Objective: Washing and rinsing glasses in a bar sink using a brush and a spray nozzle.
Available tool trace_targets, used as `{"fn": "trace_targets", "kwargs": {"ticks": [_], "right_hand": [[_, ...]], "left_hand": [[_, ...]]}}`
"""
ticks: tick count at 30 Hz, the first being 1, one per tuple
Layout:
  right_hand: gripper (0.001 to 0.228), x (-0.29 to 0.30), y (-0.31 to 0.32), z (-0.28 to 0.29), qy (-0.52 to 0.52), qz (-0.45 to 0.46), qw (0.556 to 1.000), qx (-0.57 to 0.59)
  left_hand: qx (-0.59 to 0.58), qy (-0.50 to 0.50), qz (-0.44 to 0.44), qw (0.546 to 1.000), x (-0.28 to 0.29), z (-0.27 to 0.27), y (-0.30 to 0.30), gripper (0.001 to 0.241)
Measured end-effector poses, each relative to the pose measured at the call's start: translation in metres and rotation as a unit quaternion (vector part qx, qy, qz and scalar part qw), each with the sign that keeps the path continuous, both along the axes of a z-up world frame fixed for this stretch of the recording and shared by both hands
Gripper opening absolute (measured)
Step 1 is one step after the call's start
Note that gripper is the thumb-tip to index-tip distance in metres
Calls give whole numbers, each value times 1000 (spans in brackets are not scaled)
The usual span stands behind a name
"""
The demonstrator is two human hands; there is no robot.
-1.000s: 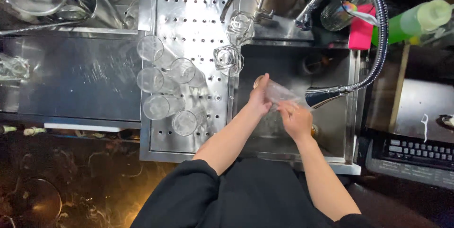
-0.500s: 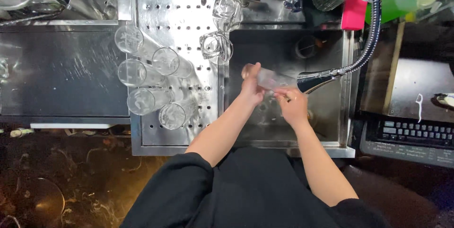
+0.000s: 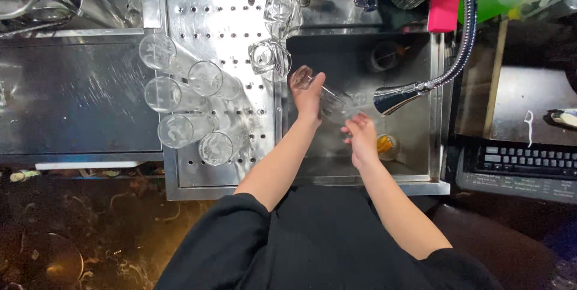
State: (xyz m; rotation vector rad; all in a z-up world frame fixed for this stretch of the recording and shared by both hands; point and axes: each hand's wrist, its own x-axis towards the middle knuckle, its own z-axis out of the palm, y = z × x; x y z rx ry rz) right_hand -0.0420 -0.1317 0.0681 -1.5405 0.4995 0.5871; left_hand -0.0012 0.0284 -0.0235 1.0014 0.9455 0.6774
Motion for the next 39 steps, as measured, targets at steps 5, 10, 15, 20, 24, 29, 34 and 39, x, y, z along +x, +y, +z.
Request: {"fn": "trace_targets", "kwargs": {"ticks": [5,10,15,20,24,29,34,39], "right_hand": [[37,8,11,16,-146,107,983,20],[16,24,-9,26,-363,311,842,-250],[17,15,-7,13,-355,313,860,-191],[23,10,-5,25,-280,248,915,-151],[36,15,-11,11,-422,314,807,-266],[18,16,8,26,-74,105,992,6],[19,20,-6,7,-296,238,914,-140],[20,25,6,42,-9,55,995,78]], "left_hand": [[-396,-29,-7,918,-14,35,-2,78],[-425,-33,-1,904,-16,17,-15,86],[-390,-50,-25,919,-13,22,-10,51],[-494,-128,-66,857,-16,5,-18,45],[-484,-141,-84,860,-9,36,-15,67],[-459,-98,-96,878,-1,-26,-19,56],[-472,-112,-67,872,0,-9,-16,78],[-464,-104,-53,878,-9,24,-11,77]]}}
